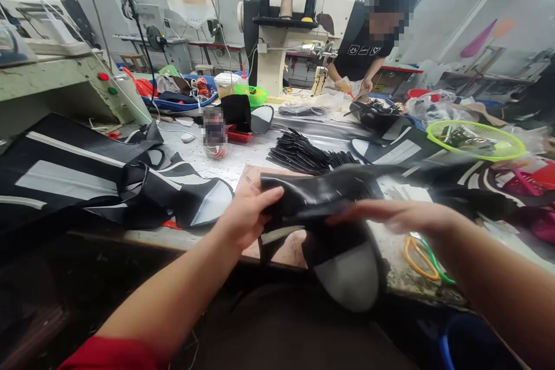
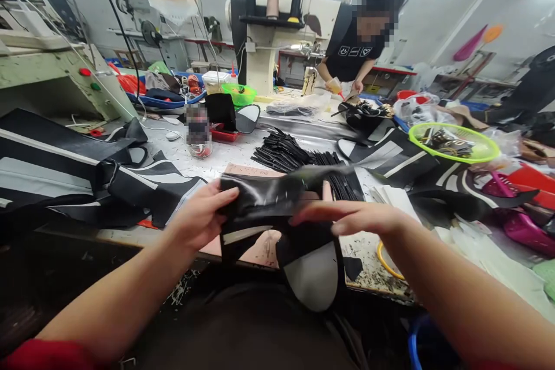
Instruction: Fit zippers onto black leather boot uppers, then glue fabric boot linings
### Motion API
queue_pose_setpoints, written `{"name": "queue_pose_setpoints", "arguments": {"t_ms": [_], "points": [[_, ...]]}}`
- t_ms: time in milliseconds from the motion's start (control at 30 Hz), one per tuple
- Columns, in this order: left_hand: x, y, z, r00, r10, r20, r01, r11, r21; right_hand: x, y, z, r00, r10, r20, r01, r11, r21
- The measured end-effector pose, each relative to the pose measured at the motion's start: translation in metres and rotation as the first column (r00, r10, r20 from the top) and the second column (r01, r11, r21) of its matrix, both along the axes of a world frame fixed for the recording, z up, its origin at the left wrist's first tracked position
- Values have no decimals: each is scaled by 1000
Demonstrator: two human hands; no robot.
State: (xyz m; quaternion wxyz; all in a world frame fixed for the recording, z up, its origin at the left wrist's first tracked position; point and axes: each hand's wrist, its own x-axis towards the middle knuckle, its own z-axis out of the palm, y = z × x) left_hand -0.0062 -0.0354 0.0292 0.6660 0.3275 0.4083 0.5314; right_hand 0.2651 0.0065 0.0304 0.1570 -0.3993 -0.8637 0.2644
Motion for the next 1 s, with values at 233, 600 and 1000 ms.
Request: {"name": "queue_pose_setpoints", "arguments": {"t_ms": [233, 600, 1000], "points": [[22, 52, -97, 975, 222, -14, -218, 939, -265, -49, -13, -16, 741, 247, 625, -357, 932, 55], [4, 77, -109, 939, 341, -42, -340, 903, -265, -36, 28, -111, 845, -1, 535, -372, 717, 590], [10, 51, -111, 970, 238, 54, -210, 928, -309, -58, 59, -48, 743, 308, 595, -393, 919, 14]]}}
